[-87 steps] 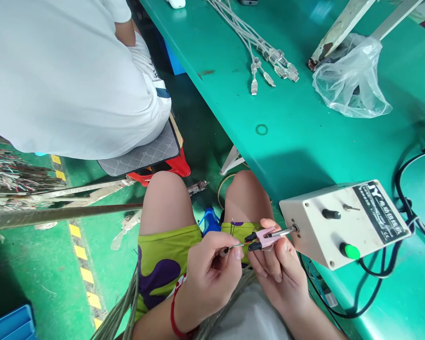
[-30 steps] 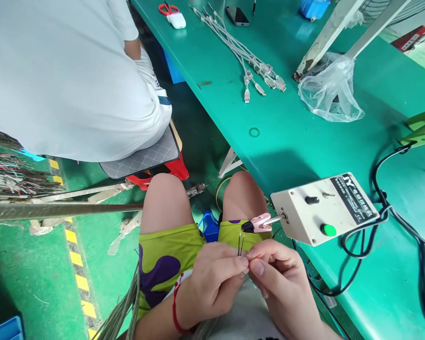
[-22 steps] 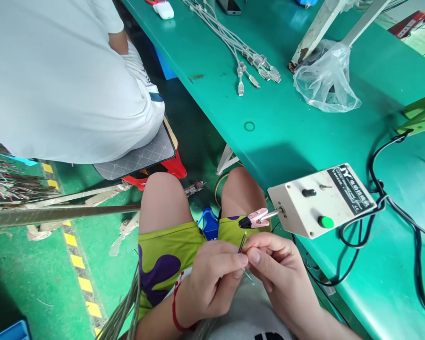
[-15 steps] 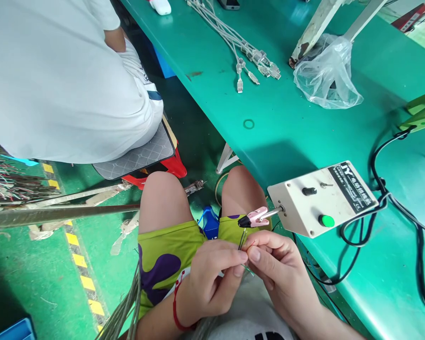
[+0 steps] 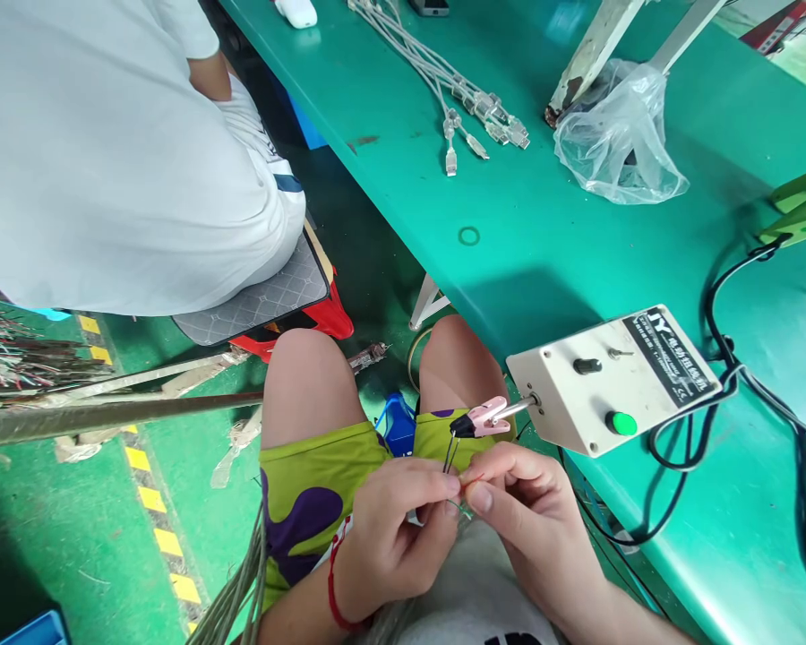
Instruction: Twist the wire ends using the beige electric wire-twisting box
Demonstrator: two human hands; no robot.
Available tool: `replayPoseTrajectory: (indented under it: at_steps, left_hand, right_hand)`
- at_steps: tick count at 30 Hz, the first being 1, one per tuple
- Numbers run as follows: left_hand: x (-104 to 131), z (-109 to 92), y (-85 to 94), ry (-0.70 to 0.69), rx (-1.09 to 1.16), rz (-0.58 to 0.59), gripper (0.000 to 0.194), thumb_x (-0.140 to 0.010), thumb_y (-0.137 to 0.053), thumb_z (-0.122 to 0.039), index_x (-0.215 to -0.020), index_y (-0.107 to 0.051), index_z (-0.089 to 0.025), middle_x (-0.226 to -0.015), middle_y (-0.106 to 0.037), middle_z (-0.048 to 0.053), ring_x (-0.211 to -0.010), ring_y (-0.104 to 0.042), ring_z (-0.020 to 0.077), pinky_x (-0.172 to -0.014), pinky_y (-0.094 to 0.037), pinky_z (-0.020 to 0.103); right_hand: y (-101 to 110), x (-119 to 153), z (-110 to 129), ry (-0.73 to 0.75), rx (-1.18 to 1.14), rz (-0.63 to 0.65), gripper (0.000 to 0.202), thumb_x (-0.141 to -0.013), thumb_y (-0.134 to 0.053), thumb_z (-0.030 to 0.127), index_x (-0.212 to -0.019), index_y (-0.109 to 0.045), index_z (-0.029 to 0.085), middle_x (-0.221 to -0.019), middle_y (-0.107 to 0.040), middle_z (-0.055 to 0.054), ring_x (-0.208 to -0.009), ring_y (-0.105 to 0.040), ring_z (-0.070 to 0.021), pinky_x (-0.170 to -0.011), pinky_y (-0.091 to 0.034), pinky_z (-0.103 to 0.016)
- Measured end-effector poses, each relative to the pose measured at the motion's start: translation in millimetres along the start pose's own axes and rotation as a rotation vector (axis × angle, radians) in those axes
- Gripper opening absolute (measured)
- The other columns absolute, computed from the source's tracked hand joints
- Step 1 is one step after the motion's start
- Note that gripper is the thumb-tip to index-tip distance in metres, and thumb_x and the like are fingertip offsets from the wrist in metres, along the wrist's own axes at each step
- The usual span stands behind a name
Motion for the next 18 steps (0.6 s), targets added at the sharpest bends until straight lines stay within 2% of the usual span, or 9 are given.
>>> replayPoseTrajectory:
  at_steps: [2, 6, 10, 15, 17, 18]
  left_hand:
    - [2, 3, 0.3, 0.014, 0.006, -0.017, 0.025, -0.107, -0.068, -0.011, -0.129, -0.071, -0.021, -0.1, -0.089, 0.007, -0.081, -0.087, 0.0193, -0.078, -0.072, 0.027]
    - [5, 14, 2.4, 0.081, 0.077, -0.103, 0.028, -0.108, -0.068, -0.007, -0.131, -0.073, -0.02, -0.102, -0.086, 0.006, -0.085, -0.086, 0.0171, -0.08, -0.071, 0.024]
    - [5, 22, 3.8, 0.15, 0.103, -0.16, 0.025, -0.107, -0.071, -0.008, -0.128, -0.075, -0.021, -0.108, -0.083, 0.005, -0.083, -0.085, 0.0146, -0.076, -0.069, 0.02]
    - [1, 23, 2.6, 0.178, 0.068, -0.123, 0.023, -0.107, -0.07, -0.007, -0.124, -0.074, -0.022, -0.102, -0.083, 0.003, -0.078, -0.081, 0.0136, -0.072, -0.067, 0.02]
    - [-2, 23, 2.3, 0.178, 0.055, -0.115, 0.023, -0.107, -0.069, -0.007, -0.123, -0.073, -0.022, -0.1, -0.082, 0.002, -0.076, -0.08, 0.0125, -0.071, -0.066, 0.019]
    - [-3, 22, 2.3, 0.173, 0.052, -0.116, 0.022, -0.107, -0.069, -0.006, -0.123, -0.072, -0.022, -0.1, -0.082, 0.002, -0.075, -0.079, 0.0121, -0.071, -0.065, 0.018]
  right_hand:
    - [2, -2, 0, 0.043, 0.043, 0.006, 0.019, -0.099, -0.094, 0.045, -0.094, -0.094, 0.027, -0.067, -0.069, 0.0, -0.061, -0.047, -0.0137, -0.06, -0.04, -0.028]
    - [2, -13, -3, 0.076, -0.011, -0.007, 0.055, -0.114, -0.066, 0.066, -0.097, -0.091, 0.021, -0.05, -0.052, 0.003, -0.051, -0.04, -0.014, -0.057, -0.031, -0.03]
    - [-2, -26, -5, 0.046, -0.083, -0.036, 0.073, -0.111, -0.056, 0.081, -0.089, -0.087, 0.019, -0.049, -0.051, 0.002, -0.05, -0.042, -0.0156, -0.057, -0.033, -0.032]
    - [-2, -32, -11, 0.046, -0.013, -0.028, 0.074, -0.111, -0.057, 0.08, -0.066, -0.071, 0.022, -0.056, -0.054, -0.003, -0.057, -0.046, -0.0186, -0.06, -0.033, -0.036]
    - [1, -32, -13, 0.056, -0.036, -0.032, 0.065, -0.111, -0.062, 0.075, -0.074, -0.074, 0.023, -0.062, -0.057, -0.003, -0.061, -0.046, -0.0199, -0.061, -0.033, -0.037]
    - [3, -32, -15, 0.062, -0.064, -0.045, 0.057, -0.11, -0.065, 0.073, -0.088, -0.08, 0.023, -0.065, -0.058, -0.002, -0.062, -0.046, -0.0203, -0.062, -0.033, -0.037]
Point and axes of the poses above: each hand's wrist, its own x-axis away from the middle knuckle, its own y-axis out of the back of the hand, z = x × y, the point moved 4 cm from there along -x, towards the middle knuckle
